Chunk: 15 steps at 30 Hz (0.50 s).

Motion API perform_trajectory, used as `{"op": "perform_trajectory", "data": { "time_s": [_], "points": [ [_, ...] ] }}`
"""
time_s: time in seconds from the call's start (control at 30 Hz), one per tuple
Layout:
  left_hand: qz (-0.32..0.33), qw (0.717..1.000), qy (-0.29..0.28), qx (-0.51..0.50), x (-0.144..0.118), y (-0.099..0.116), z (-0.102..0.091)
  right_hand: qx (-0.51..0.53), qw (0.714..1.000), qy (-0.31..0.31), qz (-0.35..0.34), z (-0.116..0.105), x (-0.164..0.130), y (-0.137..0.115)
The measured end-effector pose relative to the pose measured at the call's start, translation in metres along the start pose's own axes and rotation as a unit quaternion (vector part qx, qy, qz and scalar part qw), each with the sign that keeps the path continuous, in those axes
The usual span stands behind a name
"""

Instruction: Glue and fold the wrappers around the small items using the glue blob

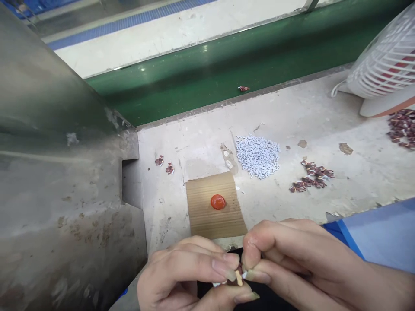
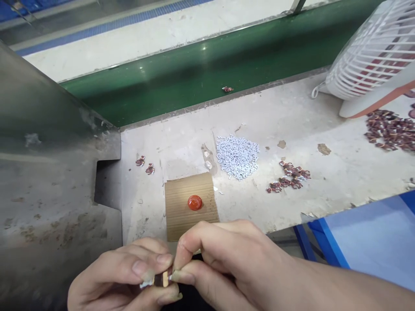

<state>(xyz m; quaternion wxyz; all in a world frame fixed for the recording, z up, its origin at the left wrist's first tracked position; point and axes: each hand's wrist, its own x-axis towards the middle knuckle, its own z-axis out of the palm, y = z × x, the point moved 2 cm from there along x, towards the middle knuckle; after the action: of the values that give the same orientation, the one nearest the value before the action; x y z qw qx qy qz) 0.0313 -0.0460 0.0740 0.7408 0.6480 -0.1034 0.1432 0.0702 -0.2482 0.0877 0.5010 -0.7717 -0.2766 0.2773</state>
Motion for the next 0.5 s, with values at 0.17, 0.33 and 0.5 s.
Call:
{"op": "perform_trajectory", "data": {
  "time_s": [0.17, 0.33, 0.5],
  "points": [
    [0.001, 1.000, 0.012, 0.012, -0.003, -0.003, 0.004, 0.020, 0.999, 0.035, -0.003, -0.005, 0.004, -0.004],
    [0.027, 0.995, 0.081, 0.043, -0.010, -0.009, 0.008, 0.066, 0.997, 0.016, 0.028, -0.001, 0.007, -0.006],
    [-0.025, 0.990, 0.121, 0.073, 0.001, -0.005, 0.015, 0.117, 0.989, 0.072, 0.058, 0.008, 0.014, -0.009]
  ]
}}
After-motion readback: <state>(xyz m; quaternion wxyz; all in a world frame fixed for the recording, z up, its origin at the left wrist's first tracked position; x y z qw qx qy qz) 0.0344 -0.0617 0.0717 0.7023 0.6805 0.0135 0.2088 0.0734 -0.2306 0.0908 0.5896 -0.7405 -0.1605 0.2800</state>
